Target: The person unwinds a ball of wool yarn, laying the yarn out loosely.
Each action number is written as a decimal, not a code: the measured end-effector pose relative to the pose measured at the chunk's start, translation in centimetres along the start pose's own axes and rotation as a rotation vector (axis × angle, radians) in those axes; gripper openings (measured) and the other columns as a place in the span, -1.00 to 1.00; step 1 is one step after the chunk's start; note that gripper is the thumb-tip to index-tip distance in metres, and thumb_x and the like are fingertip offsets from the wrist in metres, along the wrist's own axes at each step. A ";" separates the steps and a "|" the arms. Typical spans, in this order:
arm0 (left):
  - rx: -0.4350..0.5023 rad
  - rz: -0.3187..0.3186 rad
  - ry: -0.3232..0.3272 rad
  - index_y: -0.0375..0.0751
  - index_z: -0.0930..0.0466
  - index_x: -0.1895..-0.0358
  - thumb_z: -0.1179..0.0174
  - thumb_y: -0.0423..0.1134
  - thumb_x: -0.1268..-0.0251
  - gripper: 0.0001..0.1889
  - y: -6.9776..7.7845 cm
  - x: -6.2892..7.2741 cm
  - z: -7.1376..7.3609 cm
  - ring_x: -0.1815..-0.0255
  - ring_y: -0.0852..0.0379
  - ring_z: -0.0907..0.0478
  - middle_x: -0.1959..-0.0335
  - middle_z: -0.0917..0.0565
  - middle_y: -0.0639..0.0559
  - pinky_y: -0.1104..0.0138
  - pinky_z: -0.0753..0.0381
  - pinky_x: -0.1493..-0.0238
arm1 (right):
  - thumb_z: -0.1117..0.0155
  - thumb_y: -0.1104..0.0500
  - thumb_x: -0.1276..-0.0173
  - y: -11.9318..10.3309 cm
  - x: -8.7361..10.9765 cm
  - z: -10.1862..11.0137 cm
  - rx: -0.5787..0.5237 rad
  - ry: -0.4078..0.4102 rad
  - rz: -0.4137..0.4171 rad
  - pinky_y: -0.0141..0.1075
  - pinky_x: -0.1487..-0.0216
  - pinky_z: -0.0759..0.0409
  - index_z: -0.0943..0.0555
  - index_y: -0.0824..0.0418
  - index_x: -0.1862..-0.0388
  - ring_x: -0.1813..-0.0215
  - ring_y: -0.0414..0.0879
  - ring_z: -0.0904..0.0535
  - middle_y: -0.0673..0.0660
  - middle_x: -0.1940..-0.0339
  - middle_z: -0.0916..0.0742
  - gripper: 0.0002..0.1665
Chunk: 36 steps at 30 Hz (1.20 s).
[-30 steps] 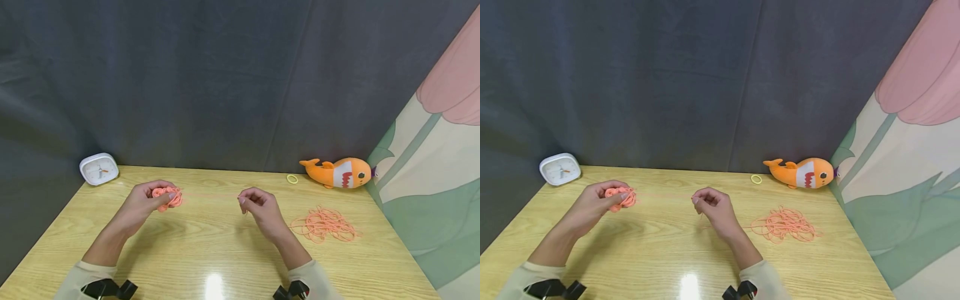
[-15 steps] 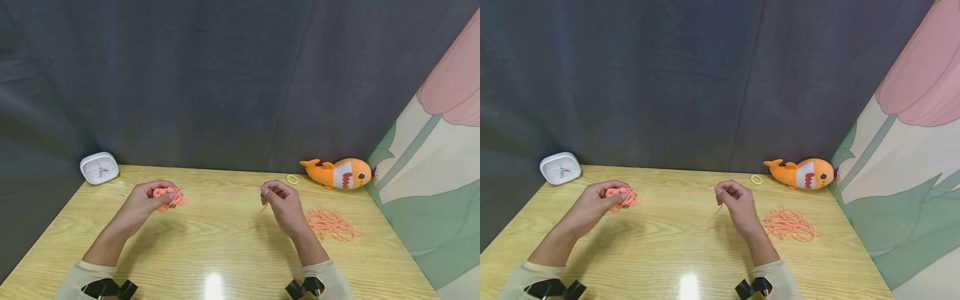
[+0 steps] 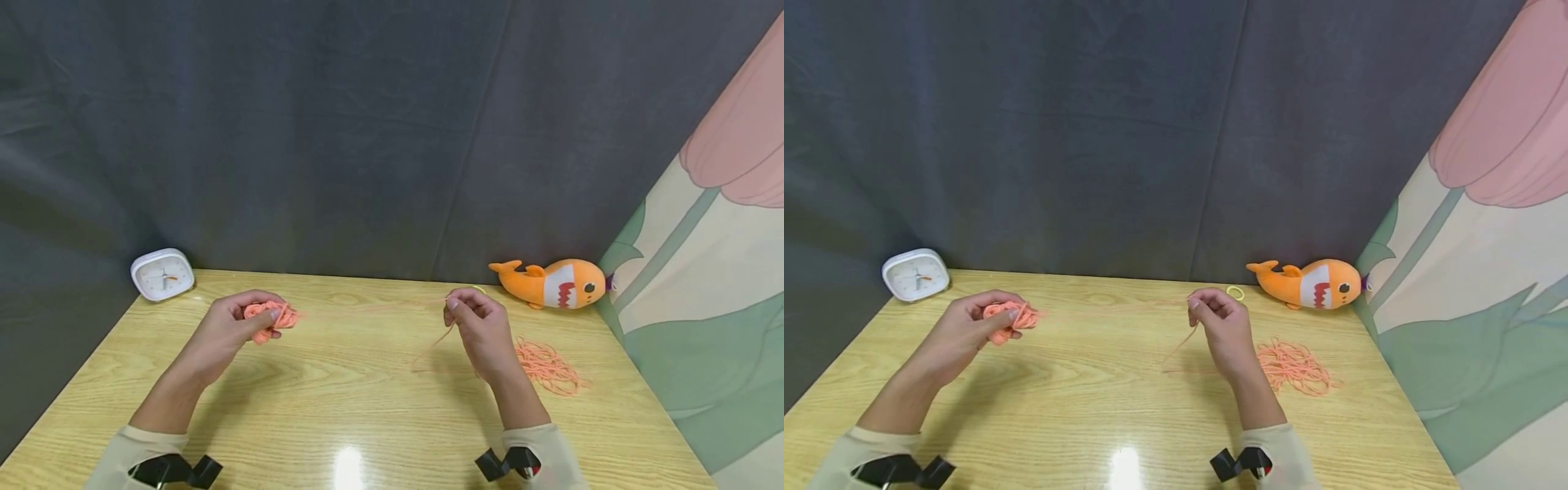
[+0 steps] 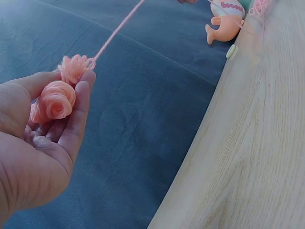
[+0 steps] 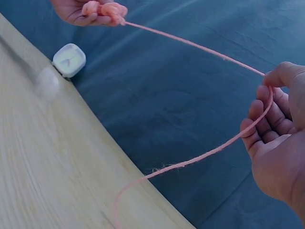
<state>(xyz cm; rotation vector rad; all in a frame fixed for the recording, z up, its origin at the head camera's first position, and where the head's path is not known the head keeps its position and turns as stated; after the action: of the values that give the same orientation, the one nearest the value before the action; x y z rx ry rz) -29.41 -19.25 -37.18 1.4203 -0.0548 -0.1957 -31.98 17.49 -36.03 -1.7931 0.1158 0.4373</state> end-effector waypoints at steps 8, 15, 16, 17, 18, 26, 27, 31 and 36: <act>-0.030 0.000 0.013 -0.42 -0.56 -0.20 -0.25 -0.22 -0.51 -0.63 0.0 0.0 0.5 0.25 0.22 -0.76 0.19 -0.77 0.20 0.38 -0.76 0.14 | -0.21 0.37 -0.52 -0.9 -0.1 1.7 -0.045 0.081 0.013 -0.41 0.15 -0.61 -0.66 0.20 0.23 0.31 -0.16 -0.56 0.00 0.39 -0.69 -0.86; -0.048 0.008 0.021 -0.44 -0.55 -0.21 -0.27 -0.19 -0.50 -0.58 0.0 -0.1 0.5 0.23 0.21 -0.76 0.18 -0.77 0.21 0.38 -0.76 0.12 | -0.19 0.38 -0.53 -1.6 0.3 3.4 -0.033 0.114 0.017 -0.41 0.16 -0.62 -0.67 0.21 0.22 0.32 -0.14 -0.57 0.02 0.40 -0.70 -0.84; -0.049 0.009 0.022 -0.44 -0.55 -0.21 -0.27 -0.18 -0.49 -0.58 0.0 -0.1 0.5 0.23 0.21 -0.76 0.18 -0.77 0.22 0.37 -0.76 0.12 | -0.19 0.39 -0.53 -1.7 0.4 3.6 -0.035 0.116 0.023 -0.42 0.16 -0.63 -0.67 0.22 0.23 0.32 -0.14 -0.57 0.02 0.40 -0.70 -0.84; -0.051 0.010 0.022 -0.43 -0.56 -0.20 -0.28 -0.17 -0.49 -0.58 0.0 -0.1 0.5 0.23 0.21 -0.76 0.18 -0.77 0.22 0.37 -0.76 0.12 | -0.18 0.40 -0.53 -1.9 0.4 3.9 -0.038 0.117 0.032 -0.42 0.16 -0.63 -0.67 0.22 0.23 0.32 -0.14 -0.57 0.02 0.39 -0.70 -0.83; -0.052 0.012 0.023 -0.43 -0.56 -0.20 -0.28 -0.16 -0.49 -0.58 -0.1 -0.1 0.5 0.23 0.21 -0.76 0.19 -0.77 0.22 0.37 -0.76 0.12 | -0.18 0.40 -0.53 -2.1 0.5 4.1 -0.041 0.114 0.041 -0.42 0.16 -0.63 -0.67 0.22 0.23 0.31 -0.14 -0.58 0.02 0.38 -0.70 -0.82; -0.064 0.020 0.018 -0.43 -0.55 -0.22 -0.28 -0.14 -0.48 -0.55 -0.2 -0.1 0.4 0.21 0.20 -0.76 0.19 -0.76 0.23 0.37 -0.75 0.11 | -0.08 0.47 -0.55 -4.2 1.1 5.9 -0.119 0.119 0.137 -0.40 0.17 -0.63 -0.67 0.30 0.21 0.30 -0.14 -0.59 0.05 0.34 -0.72 -0.77; -0.065 0.018 0.018 -0.44 -0.55 -0.22 -0.28 -0.14 -0.48 -0.55 -0.2 -0.1 0.4 0.21 0.22 -0.76 0.19 -0.76 0.23 0.37 -0.75 0.11 | -0.07 0.47 -0.55 -4.3 1.2 6.2 -0.127 0.125 0.138 -0.40 0.17 -0.63 -0.67 0.31 0.21 0.30 -0.14 -0.60 0.06 0.35 -0.72 -0.77; -0.061 0.009 0.011 -0.46 -0.55 -0.22 -0.28 -0.16 -0.49 -0.55 -0.2 -0.1 0.4 0.23 0.21 -0.76 0.20 -0.76 0.23 0.37 -0.76 0.12 | -0.06 0.46 -0.56 -4.7 1.4 7.1 -0.158 0.144 0.141 -0.39 0.18 -0.63 -0.67 0.33 0.21 0.32 -0.13 -0.60 0.07 0.38 -0.72 -0.76; -0.055 0.009 0.003 -0.46 -0.55 -0.20 -0.28 -0.17 -0.48 -0.57 -0.2 -0.1 0.3 0.24 0.21 -0.76 0.21 -0.77 0.21 0.36 -0.76 0.14 | -0.01 0.48 -0.57 -5.5 1.7 8.0 -0.213 0.141 0.177 -0.37 0.18 -0.63 -0.67 0.35 0.20 0.32 -0.11 -0.59 0.10 0.37 -0.71 -0.72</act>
<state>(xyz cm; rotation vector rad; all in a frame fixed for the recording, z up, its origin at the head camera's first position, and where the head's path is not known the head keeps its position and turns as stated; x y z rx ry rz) -29.56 -19.56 -37.31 1.3650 -0.0530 -0.1861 -30.64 26.84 -33.23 -2.0324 0.3395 0.4626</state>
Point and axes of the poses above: each hand's wrist, its own x-axis away from the middle knuckle, its own z-axis out of the back of the hand, y = z × x, the point moved 9 cm from there along -x, towards the middle knuckle
